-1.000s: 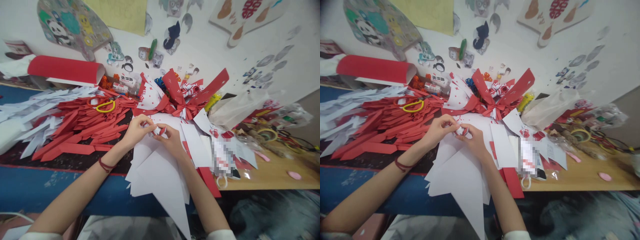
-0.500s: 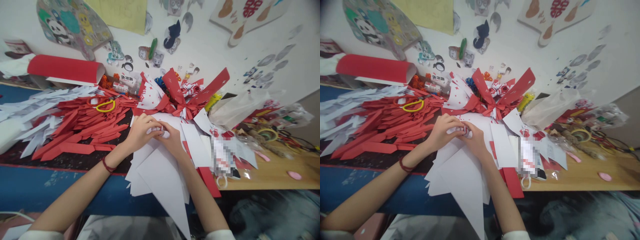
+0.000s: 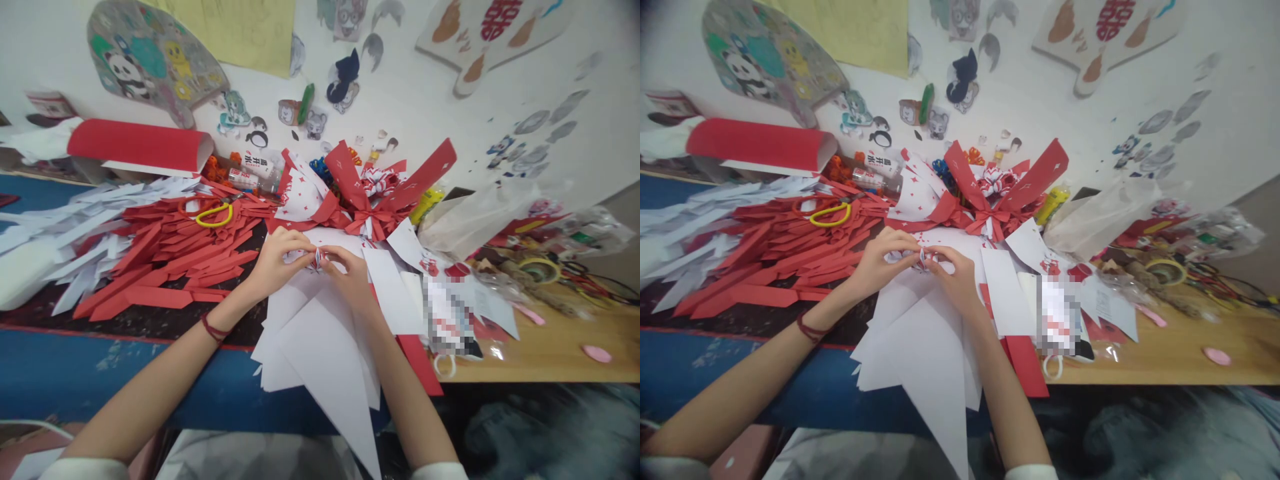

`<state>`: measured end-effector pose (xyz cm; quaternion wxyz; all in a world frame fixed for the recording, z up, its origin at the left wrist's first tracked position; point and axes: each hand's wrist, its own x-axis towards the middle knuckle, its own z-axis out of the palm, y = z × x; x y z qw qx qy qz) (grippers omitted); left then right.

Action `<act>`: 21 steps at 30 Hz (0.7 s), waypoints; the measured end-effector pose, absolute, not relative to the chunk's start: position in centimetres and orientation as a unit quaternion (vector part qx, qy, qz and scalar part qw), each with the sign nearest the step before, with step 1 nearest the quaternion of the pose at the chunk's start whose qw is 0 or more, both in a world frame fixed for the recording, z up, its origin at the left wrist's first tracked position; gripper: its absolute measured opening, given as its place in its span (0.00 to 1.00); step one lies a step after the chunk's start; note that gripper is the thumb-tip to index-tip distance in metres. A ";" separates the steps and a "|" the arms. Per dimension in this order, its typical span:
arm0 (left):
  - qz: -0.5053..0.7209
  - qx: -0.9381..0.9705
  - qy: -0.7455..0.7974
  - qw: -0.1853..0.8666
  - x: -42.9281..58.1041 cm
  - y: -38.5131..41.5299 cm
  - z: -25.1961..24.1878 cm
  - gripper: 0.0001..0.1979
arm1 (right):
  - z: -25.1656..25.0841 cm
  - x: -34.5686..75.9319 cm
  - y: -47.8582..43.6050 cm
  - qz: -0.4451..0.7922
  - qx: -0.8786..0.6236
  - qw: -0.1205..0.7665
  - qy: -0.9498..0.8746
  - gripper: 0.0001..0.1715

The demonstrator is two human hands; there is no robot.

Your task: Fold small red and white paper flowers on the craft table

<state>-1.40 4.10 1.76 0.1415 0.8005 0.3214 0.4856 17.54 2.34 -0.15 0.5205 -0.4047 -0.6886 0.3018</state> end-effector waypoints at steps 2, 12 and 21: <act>0.478 0.805 0.322 0.144 -1.4 4.1 1.7 0.08 | -0.2 17.5 2.4 0.310 -0.407 0.522 -0.683 0.15; 0.479 0.802 0.310 0.179 -1.3 4.1 1.6 0.07 | -0.6 18.0 2.9 0.435 -0.378 0.511 -0.638 0.17; 0.487 0.792 0.308 0.204 -1.1 4.0 1.7 0.09 | -0.9 17.9 3.2 0.453 -0.353 0.497 -0.651 0.21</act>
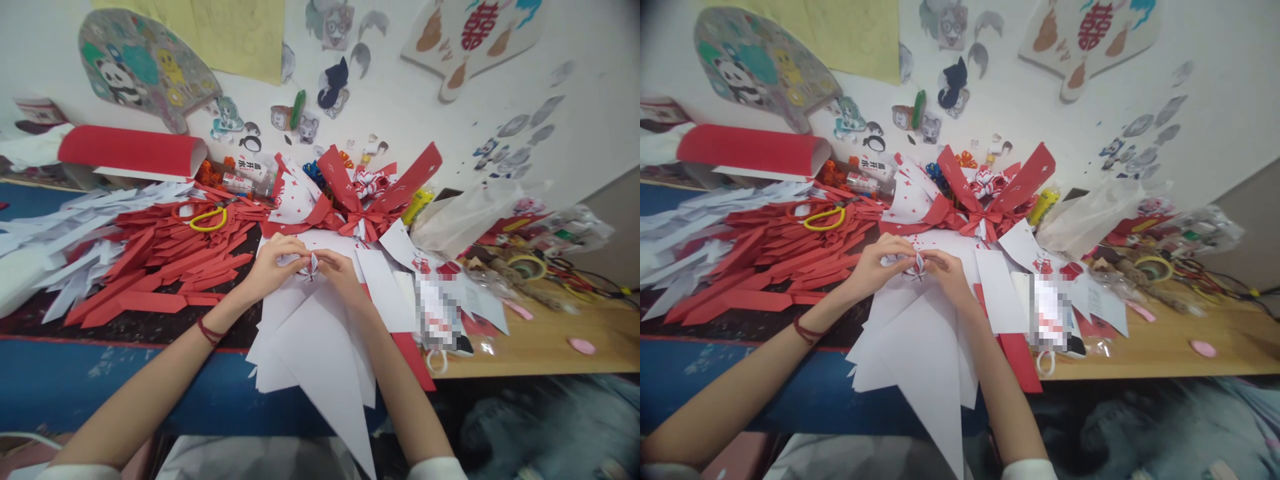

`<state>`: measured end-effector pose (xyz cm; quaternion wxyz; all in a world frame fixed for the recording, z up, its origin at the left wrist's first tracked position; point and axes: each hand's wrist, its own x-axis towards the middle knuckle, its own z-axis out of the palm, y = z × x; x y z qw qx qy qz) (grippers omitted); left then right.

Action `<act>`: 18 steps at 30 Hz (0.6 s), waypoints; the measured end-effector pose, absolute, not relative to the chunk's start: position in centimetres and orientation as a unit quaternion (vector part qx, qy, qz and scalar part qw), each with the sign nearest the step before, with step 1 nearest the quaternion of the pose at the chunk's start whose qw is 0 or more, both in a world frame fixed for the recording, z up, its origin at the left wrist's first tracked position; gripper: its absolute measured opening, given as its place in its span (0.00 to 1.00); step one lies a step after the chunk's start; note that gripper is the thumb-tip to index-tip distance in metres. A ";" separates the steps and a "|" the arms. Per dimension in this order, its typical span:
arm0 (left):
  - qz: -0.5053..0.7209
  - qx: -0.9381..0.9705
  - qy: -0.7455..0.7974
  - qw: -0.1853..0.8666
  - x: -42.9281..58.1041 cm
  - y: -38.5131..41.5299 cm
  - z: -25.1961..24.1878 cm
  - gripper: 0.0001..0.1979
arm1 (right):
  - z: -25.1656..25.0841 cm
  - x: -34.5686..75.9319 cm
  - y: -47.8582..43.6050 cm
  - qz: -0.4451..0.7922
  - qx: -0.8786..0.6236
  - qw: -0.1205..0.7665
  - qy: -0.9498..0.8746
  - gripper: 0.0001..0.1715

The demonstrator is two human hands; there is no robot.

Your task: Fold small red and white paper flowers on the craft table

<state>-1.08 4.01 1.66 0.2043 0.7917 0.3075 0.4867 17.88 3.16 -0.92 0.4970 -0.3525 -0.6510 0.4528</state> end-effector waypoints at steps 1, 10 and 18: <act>0.486 0.792 0.308 0.201 -1.1 4.0 1.6 0.08 | -0.9 17.8 3.1 0.436 -0.355 0.493 -0.663 0.20; 0.448 0.831 0.329 -0.007 -1.1 4.5 0.1 0.06 | -1.4 17.3 2.8 -0.070 -0.423 0.431 -0.794 0.14; 0.321 0.867 0.313 -0.217 -0.8 4.0 -1.2 0.07 | -2.2 17.9 2.9 -0.191 -0.409 0.323 -0.832 0.14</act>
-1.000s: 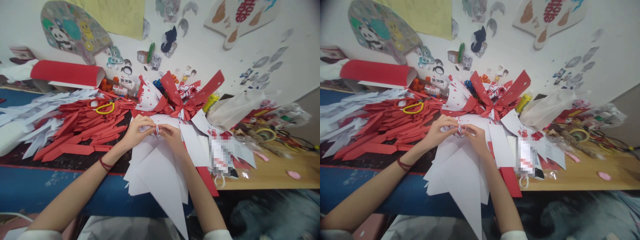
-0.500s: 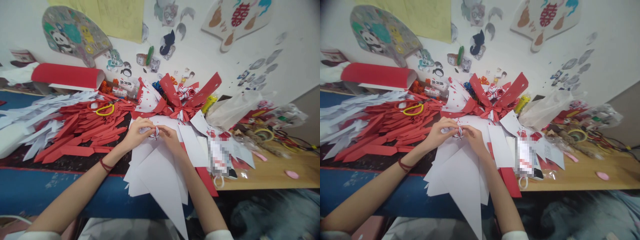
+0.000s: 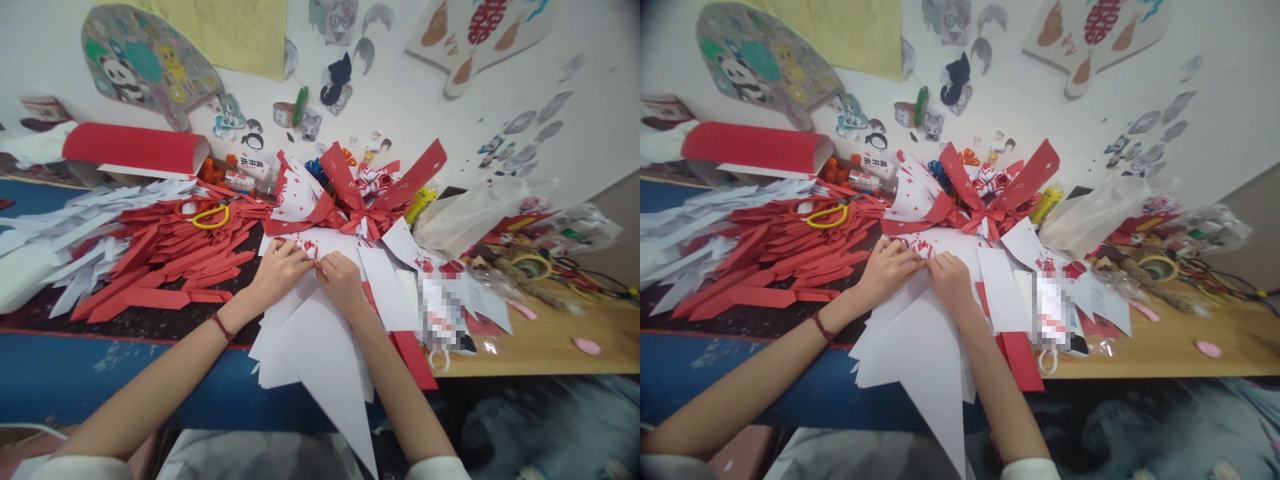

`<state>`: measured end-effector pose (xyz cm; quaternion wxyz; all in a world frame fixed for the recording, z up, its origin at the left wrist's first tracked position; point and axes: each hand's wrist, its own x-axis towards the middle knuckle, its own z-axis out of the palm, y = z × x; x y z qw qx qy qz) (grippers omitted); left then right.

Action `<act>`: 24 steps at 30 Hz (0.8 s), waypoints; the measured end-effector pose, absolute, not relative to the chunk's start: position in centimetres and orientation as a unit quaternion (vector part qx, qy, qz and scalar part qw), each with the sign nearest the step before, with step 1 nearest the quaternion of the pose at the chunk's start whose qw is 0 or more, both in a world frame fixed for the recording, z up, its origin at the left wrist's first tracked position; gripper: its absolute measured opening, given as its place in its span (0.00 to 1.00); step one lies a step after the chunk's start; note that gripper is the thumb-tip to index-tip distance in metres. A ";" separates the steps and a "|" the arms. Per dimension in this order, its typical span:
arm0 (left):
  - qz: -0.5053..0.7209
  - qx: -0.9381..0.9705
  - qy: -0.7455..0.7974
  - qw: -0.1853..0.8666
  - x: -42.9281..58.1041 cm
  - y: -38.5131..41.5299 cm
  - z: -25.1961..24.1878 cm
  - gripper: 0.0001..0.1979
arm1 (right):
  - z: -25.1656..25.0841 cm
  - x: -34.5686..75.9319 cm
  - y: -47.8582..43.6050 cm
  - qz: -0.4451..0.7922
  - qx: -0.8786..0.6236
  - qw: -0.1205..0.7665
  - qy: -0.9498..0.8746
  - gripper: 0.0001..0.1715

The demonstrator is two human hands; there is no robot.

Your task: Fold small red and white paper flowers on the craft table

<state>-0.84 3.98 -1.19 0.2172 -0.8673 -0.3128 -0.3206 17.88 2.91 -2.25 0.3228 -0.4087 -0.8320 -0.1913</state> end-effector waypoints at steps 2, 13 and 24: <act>-0.295 -0.873 -0.304 0.242 -0.8 3.9 -1.3 0.07 | -2.3 18.1 2.9 -0.187 -0.399 0.290 -0.849 0.14; -0.277 -0.881 -0.339 0.180 -0.7 4.1 -1.3 0.06 | -3.0 18.7 3.4 -0.051 -0.412 0.310 -0.855 0.11; -0.338 -0.855 -0.388 0.064 -0.6 4.5 -1.5 0.09 | -2.8 18.2 3.4 0.085 -0.435 0.422 -0.791 0.06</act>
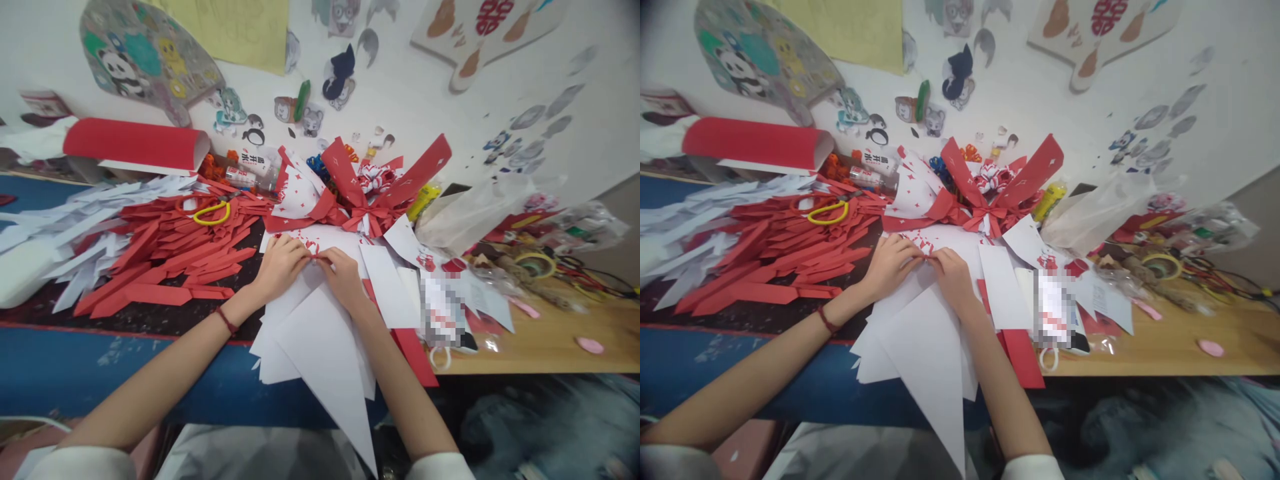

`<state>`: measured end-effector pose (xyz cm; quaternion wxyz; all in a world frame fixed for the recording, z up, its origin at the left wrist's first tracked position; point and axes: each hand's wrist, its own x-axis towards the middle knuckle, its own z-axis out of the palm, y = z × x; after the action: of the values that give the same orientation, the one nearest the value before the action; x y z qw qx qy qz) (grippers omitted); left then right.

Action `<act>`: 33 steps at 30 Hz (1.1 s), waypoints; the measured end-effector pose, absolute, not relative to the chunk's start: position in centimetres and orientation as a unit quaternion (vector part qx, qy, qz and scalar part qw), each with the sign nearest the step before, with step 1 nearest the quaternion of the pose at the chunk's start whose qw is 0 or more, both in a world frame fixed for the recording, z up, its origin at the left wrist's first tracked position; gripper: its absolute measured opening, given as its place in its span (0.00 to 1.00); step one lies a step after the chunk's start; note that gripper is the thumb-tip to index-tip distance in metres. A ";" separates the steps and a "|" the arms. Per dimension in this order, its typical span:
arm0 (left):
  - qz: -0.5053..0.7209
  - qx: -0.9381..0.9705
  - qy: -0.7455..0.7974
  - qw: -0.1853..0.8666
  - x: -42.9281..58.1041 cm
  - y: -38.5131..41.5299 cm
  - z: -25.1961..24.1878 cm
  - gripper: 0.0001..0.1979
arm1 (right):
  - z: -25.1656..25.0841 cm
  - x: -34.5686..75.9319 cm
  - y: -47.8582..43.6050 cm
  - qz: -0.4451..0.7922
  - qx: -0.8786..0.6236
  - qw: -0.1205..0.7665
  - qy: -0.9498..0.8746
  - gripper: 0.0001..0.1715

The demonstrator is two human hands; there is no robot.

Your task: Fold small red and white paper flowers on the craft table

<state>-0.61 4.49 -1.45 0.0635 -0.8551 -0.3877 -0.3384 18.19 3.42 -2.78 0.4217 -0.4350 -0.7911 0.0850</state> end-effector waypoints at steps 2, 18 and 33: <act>-0.338 -0.857 -0.387 0.034 -0.7 4.5 -1.0 0.07 | -2.5 18.2 3.5 0.104 -0.417 0.440 -0.788 0.06; -0.454 -0.778 -0.347 -0.260 -0.8 5.1 1.3 0.08 | -0.4 17.1 2.9 0.409 -0.368 0.493 -0.674 0.22; -0.456 -0.787 -0.413 -0.051 -0.7 4.0 2.0 0.13 | -0.5 16.7 2.1 0.479 -0.321 0.469 -0.669 0.32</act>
<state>-0.66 4.03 2.02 -0.0512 -0.7869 -0.4126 -0.4560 16.68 2.15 -0.53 0.4690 -0.3208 -0.6692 0.4789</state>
